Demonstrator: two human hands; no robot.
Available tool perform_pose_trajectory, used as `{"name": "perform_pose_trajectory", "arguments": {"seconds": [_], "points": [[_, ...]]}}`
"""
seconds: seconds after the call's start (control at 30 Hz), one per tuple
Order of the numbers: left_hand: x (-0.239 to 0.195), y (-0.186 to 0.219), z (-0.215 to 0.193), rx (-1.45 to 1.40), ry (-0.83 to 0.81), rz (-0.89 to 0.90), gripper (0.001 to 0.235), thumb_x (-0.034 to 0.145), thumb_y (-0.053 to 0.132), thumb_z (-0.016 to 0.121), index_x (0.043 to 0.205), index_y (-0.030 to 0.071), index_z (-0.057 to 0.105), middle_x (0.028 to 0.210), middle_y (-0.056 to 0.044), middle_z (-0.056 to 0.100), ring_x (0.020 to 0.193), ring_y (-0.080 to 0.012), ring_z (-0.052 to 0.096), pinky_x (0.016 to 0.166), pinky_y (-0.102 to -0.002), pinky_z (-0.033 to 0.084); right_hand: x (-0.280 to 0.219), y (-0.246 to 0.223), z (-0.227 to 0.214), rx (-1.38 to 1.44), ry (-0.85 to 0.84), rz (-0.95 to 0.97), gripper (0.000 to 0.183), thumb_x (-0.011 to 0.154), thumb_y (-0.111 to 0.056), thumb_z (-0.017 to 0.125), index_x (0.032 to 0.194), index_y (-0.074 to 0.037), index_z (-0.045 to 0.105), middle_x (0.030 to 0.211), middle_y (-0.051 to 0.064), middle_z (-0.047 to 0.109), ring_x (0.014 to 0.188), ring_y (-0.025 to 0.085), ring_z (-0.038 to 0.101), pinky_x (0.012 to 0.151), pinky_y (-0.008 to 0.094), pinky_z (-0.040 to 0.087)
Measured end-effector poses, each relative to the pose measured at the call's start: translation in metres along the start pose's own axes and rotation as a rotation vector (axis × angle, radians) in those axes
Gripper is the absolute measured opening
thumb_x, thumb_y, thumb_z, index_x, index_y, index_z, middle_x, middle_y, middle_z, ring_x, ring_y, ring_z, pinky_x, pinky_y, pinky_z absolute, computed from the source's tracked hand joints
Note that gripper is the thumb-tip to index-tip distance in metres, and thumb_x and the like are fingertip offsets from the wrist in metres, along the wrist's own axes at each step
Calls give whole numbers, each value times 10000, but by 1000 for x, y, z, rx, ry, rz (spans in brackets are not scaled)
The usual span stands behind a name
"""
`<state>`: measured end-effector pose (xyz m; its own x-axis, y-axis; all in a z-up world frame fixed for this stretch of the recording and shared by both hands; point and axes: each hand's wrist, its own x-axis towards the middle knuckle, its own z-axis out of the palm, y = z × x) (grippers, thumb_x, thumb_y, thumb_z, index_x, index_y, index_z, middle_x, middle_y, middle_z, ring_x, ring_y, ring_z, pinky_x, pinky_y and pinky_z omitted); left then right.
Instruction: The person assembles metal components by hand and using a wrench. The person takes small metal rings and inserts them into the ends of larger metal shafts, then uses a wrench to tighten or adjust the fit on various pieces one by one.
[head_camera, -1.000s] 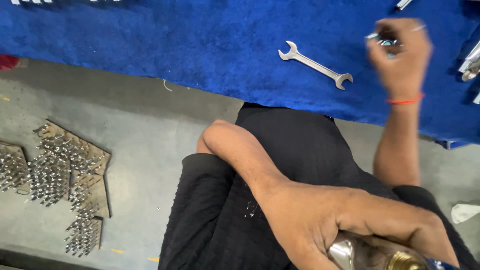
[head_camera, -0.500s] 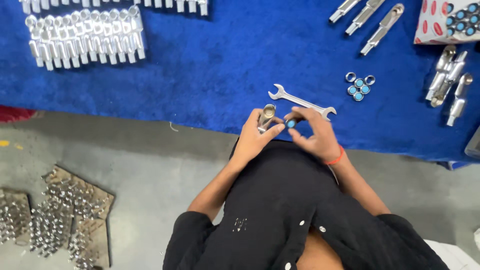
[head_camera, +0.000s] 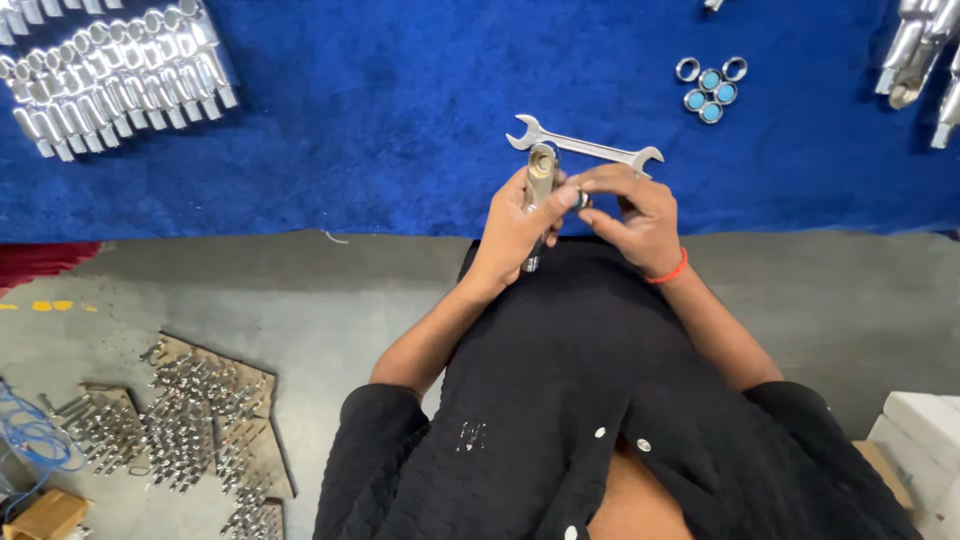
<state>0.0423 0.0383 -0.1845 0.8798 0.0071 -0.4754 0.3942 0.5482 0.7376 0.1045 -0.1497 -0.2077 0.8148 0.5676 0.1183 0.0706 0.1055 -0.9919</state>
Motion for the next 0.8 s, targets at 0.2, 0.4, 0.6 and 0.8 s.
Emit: {"name": "perform_pose_trajectory", "arguments": {"seconds": [0.2, 0.4, 0.6, 0.8], "points": [[-7, 6, 4, -15, -142, 6, 505, 1084, 310, 462, 1502, 28, 463, 1159, -65, 679, 889, -84, 637, 737, -255, 574, -4, 2, -15, 181, 125, 82, 264, 962, -6, 752, 1217, 6, 681, 1292, 131, 647, 1175, 207, 663, 1007, 336, 580], [-12, 0, 14, 210, -150, 30, 593, 1098, 170, 502, 1654, 58, 331, 1172, -38, 637, 829, -62, 537, 717, -216, 472, 6, -29, -16, -257, 103, 9, 274, 937, 2, 792, 1194, -11, 698, 1239, 132, 627, 1141, 208, 657, 963, 323, 583], [-11, -8, 22, 413, -183, 204, 587, 1102, 145, 571, 1632, 62, 332, 1435, -76, 598, 1201, -134, 651, 1022, -292, 528, 12, -49, -28, -643, 42, -170, 293, 892, 17, 834, 1153, -37, 712, 1213, 95, 688, 1107, 248, 697, 926, 338, 585], [-12, -8, 35, 351, -207, 115, 639, 1081, 173, 616, 1639, 60, 326, 1393, -91, 620, 1202, -147, 653, 1033, -318, 539, 4, -39, -52, -715, -23, -325, 323, 913, 19, 841, 1196, 10, 685, 1224, 102, 694, 1126, 267, 728, 952, 346, 612]]}}
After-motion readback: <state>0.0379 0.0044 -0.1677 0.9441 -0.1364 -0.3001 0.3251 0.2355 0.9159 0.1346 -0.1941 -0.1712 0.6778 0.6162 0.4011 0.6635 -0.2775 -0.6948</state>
